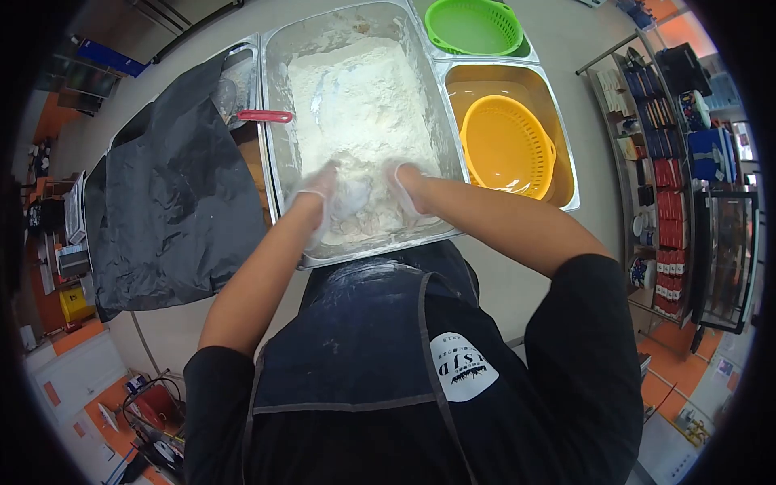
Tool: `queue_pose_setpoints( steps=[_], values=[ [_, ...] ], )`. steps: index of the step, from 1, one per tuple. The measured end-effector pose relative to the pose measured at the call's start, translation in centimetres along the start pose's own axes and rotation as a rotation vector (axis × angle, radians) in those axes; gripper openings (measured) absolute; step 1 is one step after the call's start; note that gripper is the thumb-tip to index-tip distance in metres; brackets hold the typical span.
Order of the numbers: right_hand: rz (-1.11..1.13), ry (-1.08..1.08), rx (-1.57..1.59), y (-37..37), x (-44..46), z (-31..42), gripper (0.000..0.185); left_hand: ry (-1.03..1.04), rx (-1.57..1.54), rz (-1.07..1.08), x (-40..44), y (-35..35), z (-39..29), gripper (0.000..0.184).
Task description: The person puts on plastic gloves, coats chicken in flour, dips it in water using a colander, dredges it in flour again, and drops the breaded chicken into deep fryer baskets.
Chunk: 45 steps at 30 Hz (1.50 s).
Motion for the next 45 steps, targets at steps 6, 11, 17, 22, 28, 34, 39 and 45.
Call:
queue_pose_setpoints(
  steps=[6,11,17,22,28,34,39,45],
  values=[
    [0.096,-0.129,0.103,4.3,9.1,-2.9,0.041,0.160,0.219,-0.112,5.8,3.7,2.8,0.084],
    [-0.161,-0.837,-0.534,0.9,6.9,1.8,0.049,0.560,0.555,-0.188,1.9,0.8,-0.4,0.067],
    [-0.062,-0.831,-0.738,-2.9,-4.5,4.6,0.034,0.504,0.175,0.114,-1.4,-1.8,-1.7,0.068],
    [-0.011,-0.149,-0.224,-3.3,4.7,-1.2,0.040,0.091,0.125,0.066,0.4,0.6,0.4,0.066],
    [-0.050,-0.428,-0.332,1.4,3.0,-0.6,0.046,0.048,-0.058,0.132,1.9,2.3,1.3,0.075],
    [-0.056,-0.280,-0.359,-1.8,2.6,-0.8,0.049,0.191,0.247,-0.119,7.8,2.3,5.6,0.075],
    [-0.006,-0.251,-0.233,2.6,3.7,-1.9,0.060,0.008,-0.125,0.090,10.5,6.0,7.2,0.068],
    [-0.077,-0.652,-0.372,0.7,-3.9,3.7,0.059,0.176,-0.232,0.117,-0.2,1.4,-1.5,0.068]
  ],
)
Point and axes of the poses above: each hand's wrist, its own x-axis towards the middle knuckle, its own y-axis out of the palm, z = x × y, the point moved 3 cm from there along x, towards the middle knuckle, and after that the axes turned 15 degrees about -z, right-handed, at the moved point
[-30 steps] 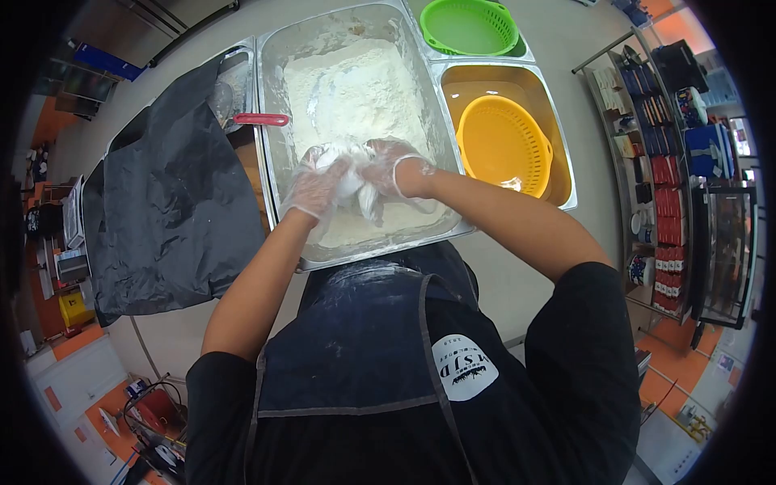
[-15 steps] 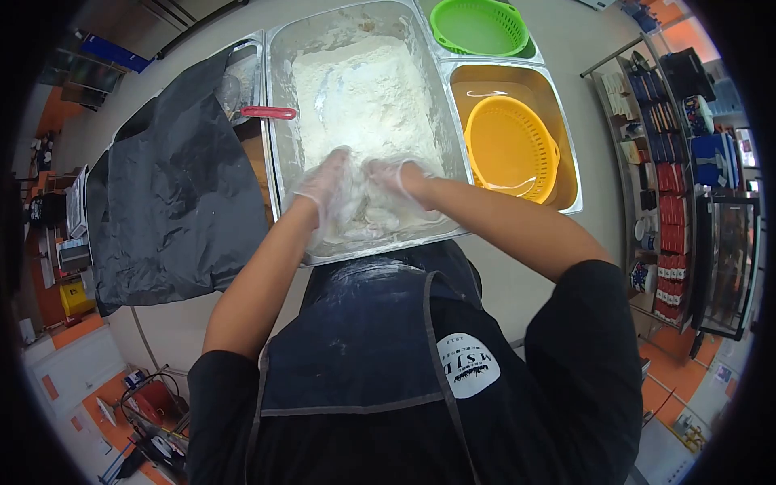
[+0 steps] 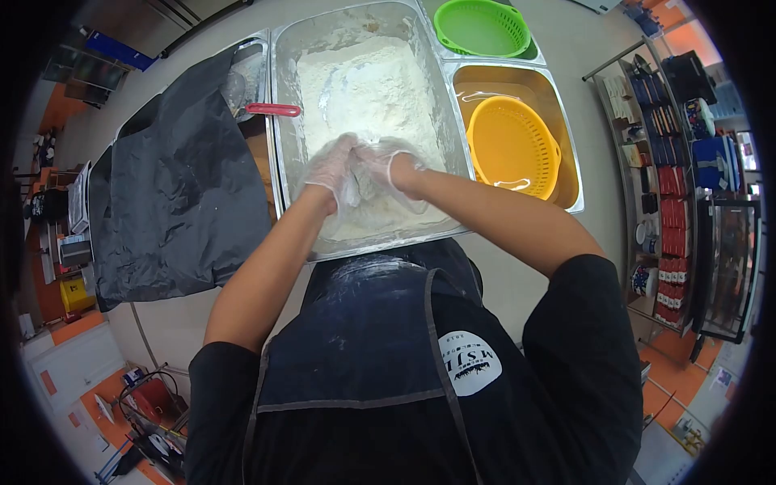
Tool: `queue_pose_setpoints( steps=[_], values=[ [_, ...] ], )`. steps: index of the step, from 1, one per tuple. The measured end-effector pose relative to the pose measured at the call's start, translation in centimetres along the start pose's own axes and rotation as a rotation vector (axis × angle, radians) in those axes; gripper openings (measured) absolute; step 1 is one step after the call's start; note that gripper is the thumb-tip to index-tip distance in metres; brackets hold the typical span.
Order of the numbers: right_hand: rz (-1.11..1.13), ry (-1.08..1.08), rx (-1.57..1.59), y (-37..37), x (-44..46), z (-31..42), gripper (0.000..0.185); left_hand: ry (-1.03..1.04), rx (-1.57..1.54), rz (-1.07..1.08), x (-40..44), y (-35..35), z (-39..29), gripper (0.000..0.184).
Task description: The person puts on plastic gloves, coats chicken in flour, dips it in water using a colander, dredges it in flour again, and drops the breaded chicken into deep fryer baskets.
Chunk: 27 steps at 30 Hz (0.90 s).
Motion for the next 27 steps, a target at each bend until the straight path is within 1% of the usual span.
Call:
queue_pose_setpoints(
  steps=[3,6,9,12,14,15,16,17,19,20,21,23,25,27],
  values=[
    [0.272,-0.330,-0.402,-1.5,2.0,-1.8,0.061,0.191,0.324,-0.010,0.8,-1.1,0.1,0.083],
    [0.171,-0.882,-0.321,-1.9,7.2,-7.6,0.056,0.049,0.494,-0.066,3.4,-2.2,2.6,0.076],
    [0.156,0.324,0.170,0.0,6.7,-10.5,0.034,0.270,1.073,-0.421,2.2,-0.8,2.8,0.073],
    [-0.169,0.431,0.217,4.3,5.1,-9.7,0.031,0.218,0.770,0.009,8.1,2.0,8.3,0.078],
    [0.011,0.339,0.208,3.1,2.9,-5.9,0.040,0.100,0.568,0.048,4.1,1.4,5.1,0.076],
    [0.099,0.122,-0.016,2.9,4.3,-6.9,0.041,0.040,0.473,0.067,2.6,0.9,3.9,0.075],
    [0.142,-0.125,-0.268,2.8,5.6,-7.9,0.042,0.025,0.502,0.049,3.1,-0.1,4.2,0.074],
    [0.138,-0.364,-0.476,2.6,6.9,-8.8,0.043,0.014,0.527,0.031,4.0,-1.5,4.5,0.074],
    [-0.031,0.369,0.057,-0.4,2.7,-5.7,0.042,0.070,0.707,-0.017,3.5,-2.3,4.1,0.072],
    [0.099,0.403,0.114,-1.1,1.3,-5.1,0.047,0.143,0.863,-0.047,1.7,-2.2,2.7,0.072],
    [0.087,0.451,0.163,-0.4,1.2,-6.0,0.048,0.220,1.017,-0.079,0.6,-2.0,1.9,0.071],
    [0.053,0.540,0.269,3.2,3.6,-11.0,0.051,0.128,0.703,-0.039,1.1,-0.4,3.3,0.073],
    [0.073,0.527,0.366,7.7,9.9,-18.5,0.053,0.030,0.386,0.003,2.2,1.7,5.9,0.074],
    [0.279,0.606,0.632,6.9,7.1,-13.0,0.056,-0.069,0.075,0.043,2.9,2.8,7.4,0.075]
  ],
)
Point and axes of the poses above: each hand's wrist, its own x-axis towards the middle knuckle, its own y-axis out of the palm, z = x × y, the point moved 3 cm from there along x, towards the middle knuckle, and after that the axes turned 15 degrees about -z, right-handed, at the moved point
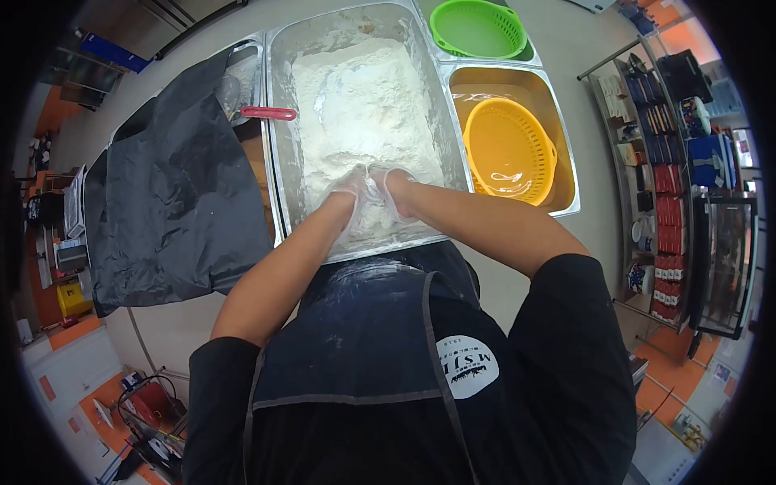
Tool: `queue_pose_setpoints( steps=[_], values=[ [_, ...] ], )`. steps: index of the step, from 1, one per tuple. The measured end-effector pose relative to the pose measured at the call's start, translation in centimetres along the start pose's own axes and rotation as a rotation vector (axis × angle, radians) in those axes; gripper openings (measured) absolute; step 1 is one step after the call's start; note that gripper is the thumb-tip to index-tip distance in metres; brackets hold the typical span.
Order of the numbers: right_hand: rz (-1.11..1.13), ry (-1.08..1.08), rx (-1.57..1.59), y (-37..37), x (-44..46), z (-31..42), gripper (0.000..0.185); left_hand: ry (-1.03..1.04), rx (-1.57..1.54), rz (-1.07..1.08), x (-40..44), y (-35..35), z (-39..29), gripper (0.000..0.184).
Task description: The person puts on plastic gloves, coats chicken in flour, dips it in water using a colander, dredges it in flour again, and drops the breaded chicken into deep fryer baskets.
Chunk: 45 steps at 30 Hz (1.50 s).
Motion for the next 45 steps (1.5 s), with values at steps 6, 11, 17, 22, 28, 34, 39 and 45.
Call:
queue_pose_setpoints(
  steps=[6,11,17,22,28,34,39,45],
  values=[
    [-0.301,-0.684,-0.571,-0.1,-11.3,6.9,0.061,0.370,0.726,-0.092,-6.4,-4.1,-9.0,0.086],
    [-0.415,-0.736,-1.357,-1.9,-13.0,7.7,0.060,0.634,0.952,-0.165,-4.3,-5.3,-8.1,0.073],
    [-0.311,-0.824,-1.602,-1.7,-9.5,6.0,0.055,0.833,1.160,-0.122,-1.4,-4.8,-6.0,0.056],
    [-0.517,-0.992,-1.693,1.0,-11.9,6.1,0.043,0.712,1.234,-0.064,-2.1,-4.5,-6.4,0.053],
    [-0.293,-0.906,-1.610,1.4,-11.2,7.3,0.052,0.814,1.339,-0.016,-3.4,-4.9,-7.4,0.053],
    [-0.281,-0.902,-1.666,1.5,-14.9,6.7,0.049,0.733,1.218,0.019,-5.1,-5.5,-8.9,0.054],
    [-0.478,-0.798,-1.666,1.4,-16.0,6.3,0.049,0.804,1.136,0.011,-5.1,-5.9,-8.5,0.056],
    [-0.693,-0.917,-1.556,1.0,-17.9,6.4,0.042,0.828,1.170,0.057,-6.8,-5.9,-9.6,0.056]
  ],
)
Point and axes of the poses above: each hand's wrist, its own x-axis towards the middle knuckle, its own y-axis out of the palm, z = x × y, the point moved 3 cm from there along x, towards the middle knuckle, and after that the axes turned 15 degrees about -z, right-handed, at the moved point
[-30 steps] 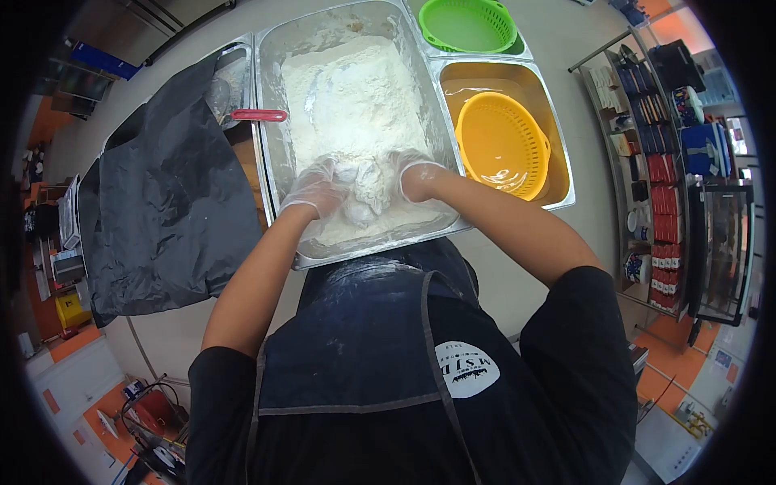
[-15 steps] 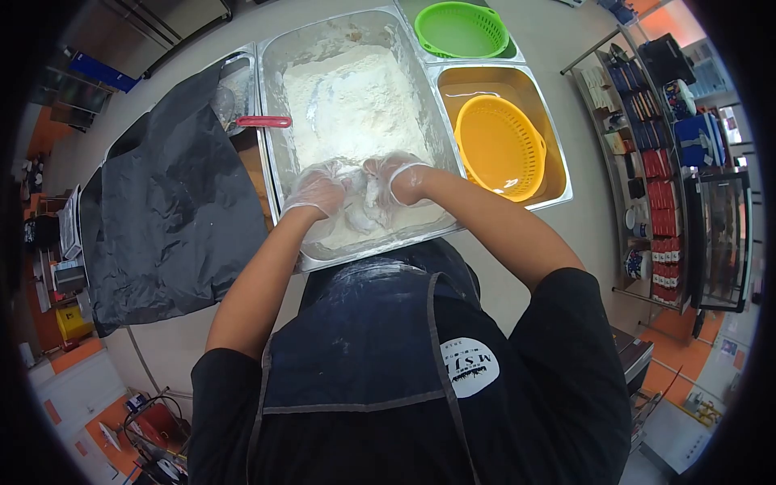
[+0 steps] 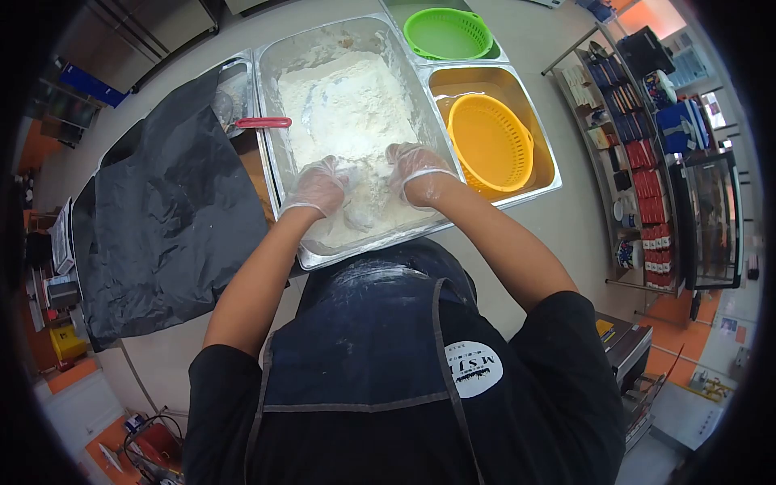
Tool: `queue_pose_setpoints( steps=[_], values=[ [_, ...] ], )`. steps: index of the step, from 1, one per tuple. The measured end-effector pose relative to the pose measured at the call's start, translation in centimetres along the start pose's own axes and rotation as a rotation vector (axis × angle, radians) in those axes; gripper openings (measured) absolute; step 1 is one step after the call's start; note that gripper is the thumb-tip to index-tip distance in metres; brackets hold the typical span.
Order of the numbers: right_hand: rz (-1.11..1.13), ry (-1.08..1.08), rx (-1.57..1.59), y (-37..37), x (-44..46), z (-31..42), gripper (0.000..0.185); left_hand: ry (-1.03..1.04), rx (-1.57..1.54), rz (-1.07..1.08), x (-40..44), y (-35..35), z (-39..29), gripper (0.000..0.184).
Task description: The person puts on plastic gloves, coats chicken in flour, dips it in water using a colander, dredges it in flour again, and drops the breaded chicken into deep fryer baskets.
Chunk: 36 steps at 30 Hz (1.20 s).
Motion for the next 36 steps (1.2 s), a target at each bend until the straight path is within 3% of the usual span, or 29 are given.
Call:
queue_pose_setpoints(
  steps=[3,6,9,12,16,18,21,22,24,26,28,31,34,36],
  values=[
    [-0.030,0.190,0.136,-2.0,-0.8,0.9,0.038,-0.021,0.023,-0.122,-0.2,0.6,0.1,0.047],
    [0.029,0.241,0.120,-0.4,-0.1,0.1,0.032,-0.034,0.000,-0.158,0.7,1.8,1.0,0.040],
    [0.020,0.099,-0.164,3.1,0.7,-1.7,0.035,-0.043,-0.014,-0.149,0.5,1.0,1.1,0.037],
    [0.012,-0.242,-0.332,5.3,1.1,0.4,0.036,0.072,0.143,-0.142,2.0,1.9,2.4,0.035],
    [0.229,-0.170,-0.067,7.6,1.5,2.5,0.036,0.264,0.403,-0.049,2.8,2.4,3.2,0.031],
    [0.301,-0.095,-0.053,9.2,2.7,1.7,0.037,0.251,0.341,-0.066,2.9,2.5,3.7,0.029],
    [0.213,-0.199,-0.054,8.5,2.8,0.7,0.037,0.207,0.273,-0.056,2.3,2.2,3.4,0.026],
    [0.193,-0.136,0.008,7.2,2.4,0.9,0.038,0.187,0.254,-0.048,1.9,1.9,3.1,0.025],
    [0.190,-0.091,-0.008,5.2,1.2,0.8,0.040,-0.265,-0.489,0.014,3.0,4.4,4.7,0.024],
    [0.139,-0.029,0.061,2.9,0.1,0.8,0.043,-0.574,-1.062,0.057,3.0,5.2,5.0,0.024],
    [0.046,0.048,0.219,1.2,-1.0,1.0,0.050,-0.733,-1.470,0.079,2.0,4.3,4.0,0.024],
    [-0.068,0.111,0.544,2.2,-1.4,0.7,0.058,-0.737,-1.476,0.037,2.4,4.7,4.0,0.022],
    [-0.127,0.098,0.351,1.8,0.2,1.7,0.059,-0.890,-1.499,0.055,1.2,3.5,2.7,0.023],
    [0.010,0.054,0.408,0.1,0.9,1.9,0.053,-0.889,-1.480,0.021,1.7,3.4,2.6,0.018]
  ],
)
Point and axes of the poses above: each hand's wrist, its own x-axis towards the middle knuckle, its own y-axis out of the palm, z = x × y, the point moved 3 cm from there along x, towards the middle knuckle, and after that the axes turned 15 degrees about -z, right-handed, at the moved point
